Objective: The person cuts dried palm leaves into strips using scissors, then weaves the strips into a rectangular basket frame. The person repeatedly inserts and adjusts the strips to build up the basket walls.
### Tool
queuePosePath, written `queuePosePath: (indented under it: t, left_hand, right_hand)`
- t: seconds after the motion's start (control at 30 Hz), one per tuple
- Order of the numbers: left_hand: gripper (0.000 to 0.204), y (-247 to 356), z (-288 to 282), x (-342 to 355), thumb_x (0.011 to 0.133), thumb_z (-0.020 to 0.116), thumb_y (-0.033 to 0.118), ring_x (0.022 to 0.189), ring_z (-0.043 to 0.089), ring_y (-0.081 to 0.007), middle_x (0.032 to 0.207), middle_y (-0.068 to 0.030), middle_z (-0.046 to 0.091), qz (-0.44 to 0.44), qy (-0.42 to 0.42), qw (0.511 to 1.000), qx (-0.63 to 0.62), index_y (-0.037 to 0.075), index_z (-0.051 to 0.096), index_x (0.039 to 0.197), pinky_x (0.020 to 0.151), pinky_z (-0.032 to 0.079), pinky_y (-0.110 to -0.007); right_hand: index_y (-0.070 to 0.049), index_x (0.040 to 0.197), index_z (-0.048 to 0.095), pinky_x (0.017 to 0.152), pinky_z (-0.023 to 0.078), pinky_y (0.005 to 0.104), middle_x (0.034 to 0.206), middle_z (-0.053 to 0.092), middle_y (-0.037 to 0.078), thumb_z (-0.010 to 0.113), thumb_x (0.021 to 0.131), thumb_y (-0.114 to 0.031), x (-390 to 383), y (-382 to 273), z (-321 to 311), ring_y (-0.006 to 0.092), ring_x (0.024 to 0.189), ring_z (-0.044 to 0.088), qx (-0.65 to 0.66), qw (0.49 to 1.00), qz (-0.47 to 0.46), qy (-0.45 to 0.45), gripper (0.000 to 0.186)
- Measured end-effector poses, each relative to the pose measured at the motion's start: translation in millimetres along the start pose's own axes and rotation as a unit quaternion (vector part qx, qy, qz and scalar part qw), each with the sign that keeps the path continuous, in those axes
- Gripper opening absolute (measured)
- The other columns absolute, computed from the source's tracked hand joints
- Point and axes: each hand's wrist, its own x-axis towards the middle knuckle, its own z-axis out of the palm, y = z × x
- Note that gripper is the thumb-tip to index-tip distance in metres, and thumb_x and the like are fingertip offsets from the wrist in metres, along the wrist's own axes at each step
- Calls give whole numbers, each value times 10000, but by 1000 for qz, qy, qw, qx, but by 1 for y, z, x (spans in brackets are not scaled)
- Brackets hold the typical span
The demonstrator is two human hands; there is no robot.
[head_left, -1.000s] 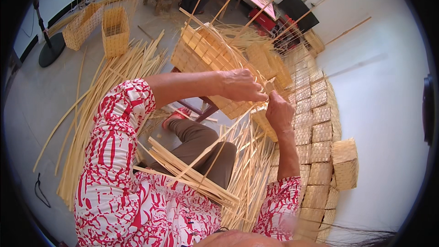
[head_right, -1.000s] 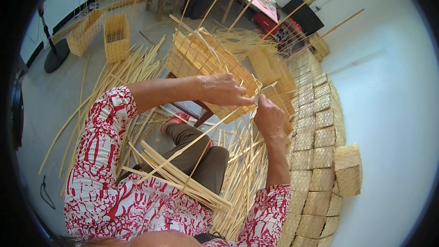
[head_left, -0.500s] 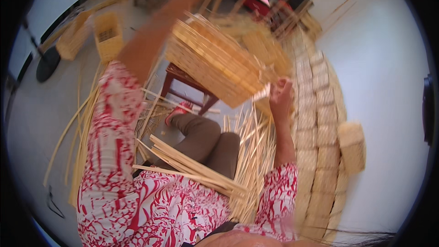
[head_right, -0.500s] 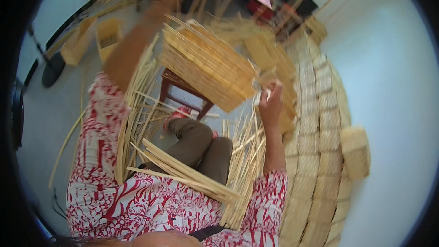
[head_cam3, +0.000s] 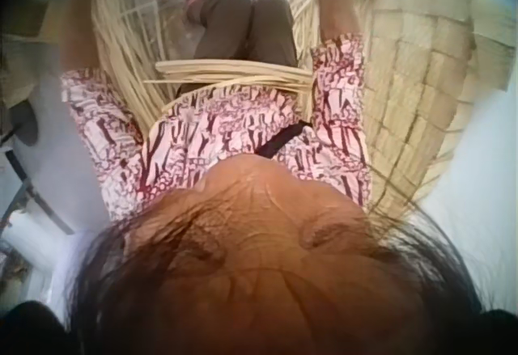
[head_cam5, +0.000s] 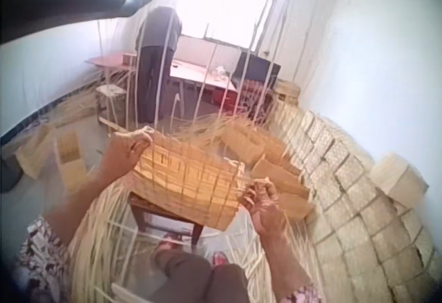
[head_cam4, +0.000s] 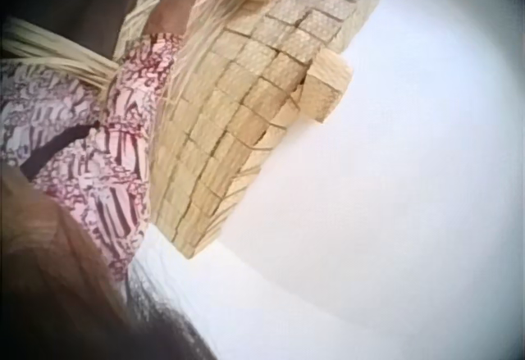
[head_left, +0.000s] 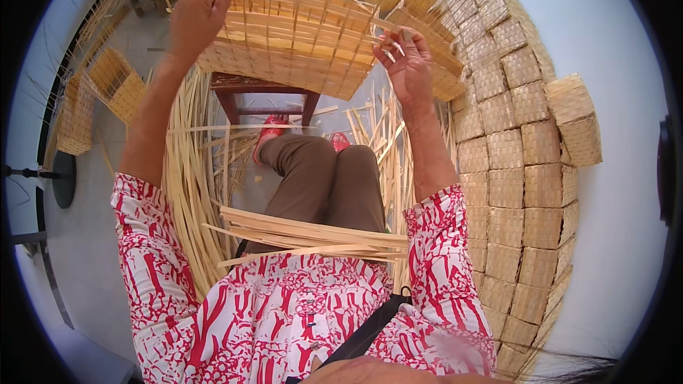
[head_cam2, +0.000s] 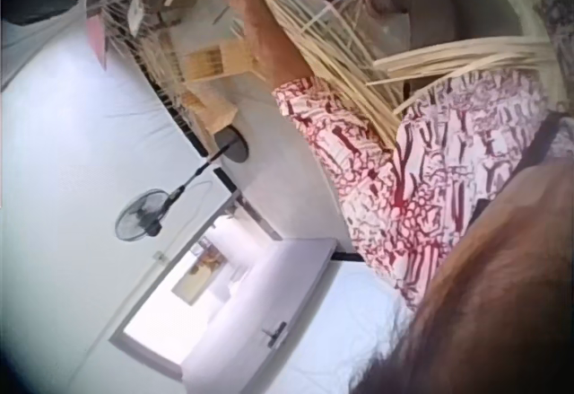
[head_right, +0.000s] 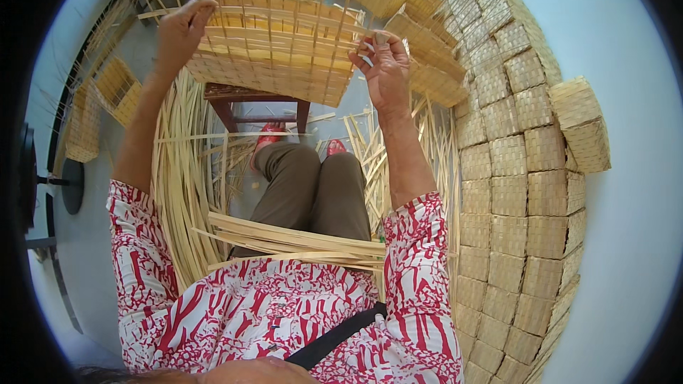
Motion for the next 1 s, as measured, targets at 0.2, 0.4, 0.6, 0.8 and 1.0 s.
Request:
queuePosePath:
  t: [0.2, 0.4, 0.6, 0.8, 1.0]
  left_hand:
    - [196, 7, -7, -19, 1005, 577, 239, 546, 528, -55, 594, -20, 541, -10, -71, 997, -13, 73, 675, 1043, 519, 421, -244]
    - [201, 6, 4, -22, 1003, 565, 244, 552, 603, -116, 646, -39, 624, -79, -77, 993, -49, 138, 664, 1141, 537, 464, -280]
    - [238, 21, -3, -36, 949, 637, 118, 699, 615, -95, 861, -62, 664, -21, 40, 999, -5, 126, 665, 1185, 574, 486, -261]
    - [517, 28, -10, -49, 776, 738, 11, 1091, 578, -279, 1165, -84, 616, 29, 140, 987, 69, 139, 611, 1260, 926, 479, -377]
    - [567, 41, -16, -56, 739, 779, 114, 1026, 570, -274, 1252, -62, 566, -19, 135, 976, 170, 193, 606, 1273, 895, 487, -368]
  right_hand:
    - [-70, 980, 616, 731, 591, 342, 919, 672, 54, 586, 986, -102, -10, 7, 4, 158, 833, 668, -6, 999, -41, 27, 44]
    - [-65, 949, 604, 696, 590, 309, 907, 669, 58, 627, 956, -73, -6, 10, -5, 155, 821, 671, -28, 998, -52, 23, 26]
    - [-70, 1076, 579, 688, 577, 306, 993, 628, 57, 658, 933, -63, -1, 6, -10, 152, 809, 643, -55, 996, -23, 66, 163]
    - [-127, 1086, 558, 820, 564, 347, 1077, 645, 42, 601, 960, -36, 2, -4, -21, 163, 966, 642, -35, 998, -26, 42, 161]
    - [-114, 1080, 557, 818, 569, 338, 1087, 673, 65, 591, 975, -68, 1, -14, -26, 182, 936, 666, -53, 998, -28, 32, 120]
